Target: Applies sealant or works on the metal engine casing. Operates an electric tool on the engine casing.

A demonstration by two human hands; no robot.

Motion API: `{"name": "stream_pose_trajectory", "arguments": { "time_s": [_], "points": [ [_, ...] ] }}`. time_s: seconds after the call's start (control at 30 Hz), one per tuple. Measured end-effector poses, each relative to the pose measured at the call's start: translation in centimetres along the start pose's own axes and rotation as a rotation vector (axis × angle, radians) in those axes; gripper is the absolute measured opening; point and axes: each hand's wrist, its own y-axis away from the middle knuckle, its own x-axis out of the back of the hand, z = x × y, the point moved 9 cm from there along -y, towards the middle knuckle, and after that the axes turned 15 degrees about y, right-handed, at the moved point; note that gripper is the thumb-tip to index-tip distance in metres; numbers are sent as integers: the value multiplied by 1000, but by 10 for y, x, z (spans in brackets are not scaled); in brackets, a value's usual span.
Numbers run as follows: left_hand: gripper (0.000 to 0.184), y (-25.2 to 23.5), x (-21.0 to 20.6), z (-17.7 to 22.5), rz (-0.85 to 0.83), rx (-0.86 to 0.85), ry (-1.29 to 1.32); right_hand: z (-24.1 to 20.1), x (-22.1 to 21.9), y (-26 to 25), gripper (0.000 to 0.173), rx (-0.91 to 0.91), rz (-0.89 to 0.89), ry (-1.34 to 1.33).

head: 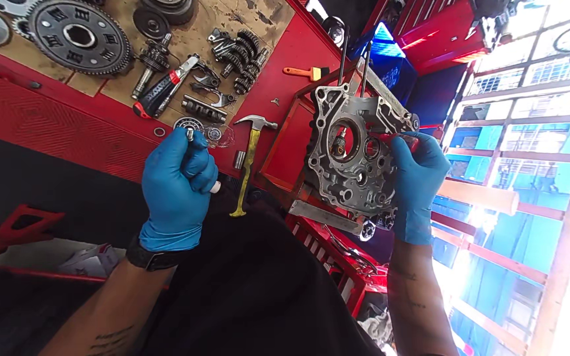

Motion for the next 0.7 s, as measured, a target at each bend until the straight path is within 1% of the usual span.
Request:
{"name": "stream_pose_trajectory", "arguments": {
  "time_s": [0.1, 0.47, 0.6, 0.63, 0.67, 0.7],
  "points": [
    [43, 0, 0, 0, 2, 2, 4, -4, 0, 1, 15, 5, -7, 58],
    [42, 0, 1, 0, 13, 4, 11, -11, 1, 3, 19, 77, 15, 124],
    [43, 1, 1, 1, 4, -6, -3, -20, 10, 8, 24, 168, 80, 278],
    [43, 1, 1, 1, -1, -10, -5, -22, 19, 13, 26, 175, 87, 254],
    [43, 1, 0, 2, -4, -12, -8, -24, 31, 19, 28, 162, 73, 161],
    [43, 2, 0, 3, -5, -11, -4, -25, 43, 27, 28, 135, 53, 9]
  ]
}}
